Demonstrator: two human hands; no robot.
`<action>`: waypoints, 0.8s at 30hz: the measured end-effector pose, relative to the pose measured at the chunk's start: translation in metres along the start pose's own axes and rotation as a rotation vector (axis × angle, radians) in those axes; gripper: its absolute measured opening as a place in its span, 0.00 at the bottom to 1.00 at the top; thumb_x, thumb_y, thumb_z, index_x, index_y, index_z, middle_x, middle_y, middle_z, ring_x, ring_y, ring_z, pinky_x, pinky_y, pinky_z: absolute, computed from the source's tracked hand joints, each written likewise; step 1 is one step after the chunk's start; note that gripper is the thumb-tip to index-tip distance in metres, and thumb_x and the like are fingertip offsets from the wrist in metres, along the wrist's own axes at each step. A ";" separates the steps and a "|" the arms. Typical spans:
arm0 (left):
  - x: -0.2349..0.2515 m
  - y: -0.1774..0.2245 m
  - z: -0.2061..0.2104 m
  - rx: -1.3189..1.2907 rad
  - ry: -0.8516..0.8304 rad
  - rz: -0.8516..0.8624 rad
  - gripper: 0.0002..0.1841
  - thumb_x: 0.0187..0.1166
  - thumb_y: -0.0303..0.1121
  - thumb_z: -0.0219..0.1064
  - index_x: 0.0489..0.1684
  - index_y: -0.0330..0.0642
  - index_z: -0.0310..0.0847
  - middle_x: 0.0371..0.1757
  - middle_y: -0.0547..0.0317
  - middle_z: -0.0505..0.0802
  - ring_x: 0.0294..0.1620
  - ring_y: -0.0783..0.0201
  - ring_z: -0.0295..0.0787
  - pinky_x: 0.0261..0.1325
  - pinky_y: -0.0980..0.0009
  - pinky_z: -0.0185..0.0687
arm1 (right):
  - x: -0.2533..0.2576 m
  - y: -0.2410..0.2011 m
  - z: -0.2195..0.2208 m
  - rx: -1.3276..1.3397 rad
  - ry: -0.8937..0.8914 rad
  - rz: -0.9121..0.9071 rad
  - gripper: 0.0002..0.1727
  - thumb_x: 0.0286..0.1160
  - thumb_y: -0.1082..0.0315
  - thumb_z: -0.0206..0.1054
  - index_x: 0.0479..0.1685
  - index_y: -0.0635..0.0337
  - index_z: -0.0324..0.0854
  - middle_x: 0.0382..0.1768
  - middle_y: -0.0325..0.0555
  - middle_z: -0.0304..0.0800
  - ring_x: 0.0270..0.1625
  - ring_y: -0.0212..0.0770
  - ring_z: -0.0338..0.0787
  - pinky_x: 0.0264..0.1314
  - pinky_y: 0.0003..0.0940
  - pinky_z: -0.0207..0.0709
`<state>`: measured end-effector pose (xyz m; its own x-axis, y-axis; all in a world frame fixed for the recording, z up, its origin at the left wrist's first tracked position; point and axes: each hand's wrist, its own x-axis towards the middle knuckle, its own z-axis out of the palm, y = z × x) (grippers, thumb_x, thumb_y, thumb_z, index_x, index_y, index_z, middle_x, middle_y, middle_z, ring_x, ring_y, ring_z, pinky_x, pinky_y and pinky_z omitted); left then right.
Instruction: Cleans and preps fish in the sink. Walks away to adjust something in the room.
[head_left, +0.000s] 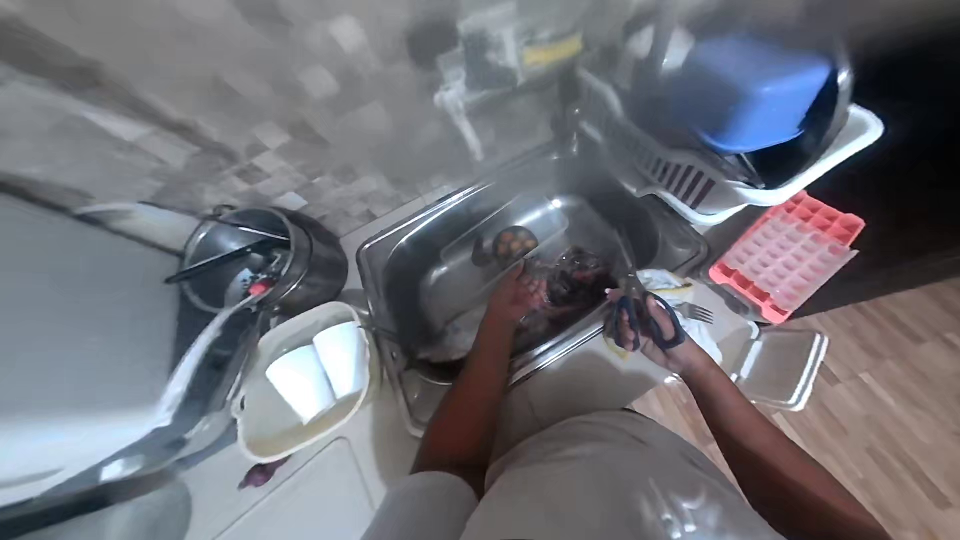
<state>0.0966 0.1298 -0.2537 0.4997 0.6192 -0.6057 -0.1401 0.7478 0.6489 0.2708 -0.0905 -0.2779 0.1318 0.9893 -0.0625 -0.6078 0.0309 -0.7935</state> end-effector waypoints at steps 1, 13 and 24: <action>-0.002 -0.002 0.000 -0.081 -0.004 -0.034 0.22 0.94 0.48 0.48 0.67 0.38 0.72 0.48 0.50 0.90 0.43 0.58 0.91 0.50 0.63 0.90 | 0.000 0.000 0.000 -0.002 0.003 -0.002 0.45 0.62 0.25 0.70 0.67 0.54 0.76 0.30 0.32 0.85 0.26 0.31 0.85 0.32 0.26 0.84; -0.037 0.011 0.000 0.735 0.039 0.328 0.18 0.87 0.29 0.63 0.71 0.31 0.75 0.52 0.45 0.89 0.43 0.61 0.86 0.51 0.64 0.84 | -0.004 -0.033 0.034 -0.625 0.105 0.048 0.22 0.87 0.49 0.53 0.54 0.62 0.76 0.26 0.30 0.82 0.26 0.26 0.85 0.34 0.23 0.85; -0.087 0.046 0.011 1.017 -0.158 0.553 0.16 0.82 0.29 0.69 0.66 0.38 0.81 0.55 0.47 0.90 0.45 0.62 0.86 0.51 0.63 0.84 | 0.011 -0.071 0.059 -1.541 0.082 0.210 0.33 0.77 0.40 0.69 0.59 0.65 0.82 0.42 0.60 0.90 0.49 0.62 0.90 0.56 0.67 0.78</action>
<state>0.0556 0.1079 -0.1657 0.6957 0.7102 -0.1080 0.3419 -0.1952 0.9193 0.2690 -0.0729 -0.1866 0.2226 0.9451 -0.2394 0.7346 -0.3241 -0.5961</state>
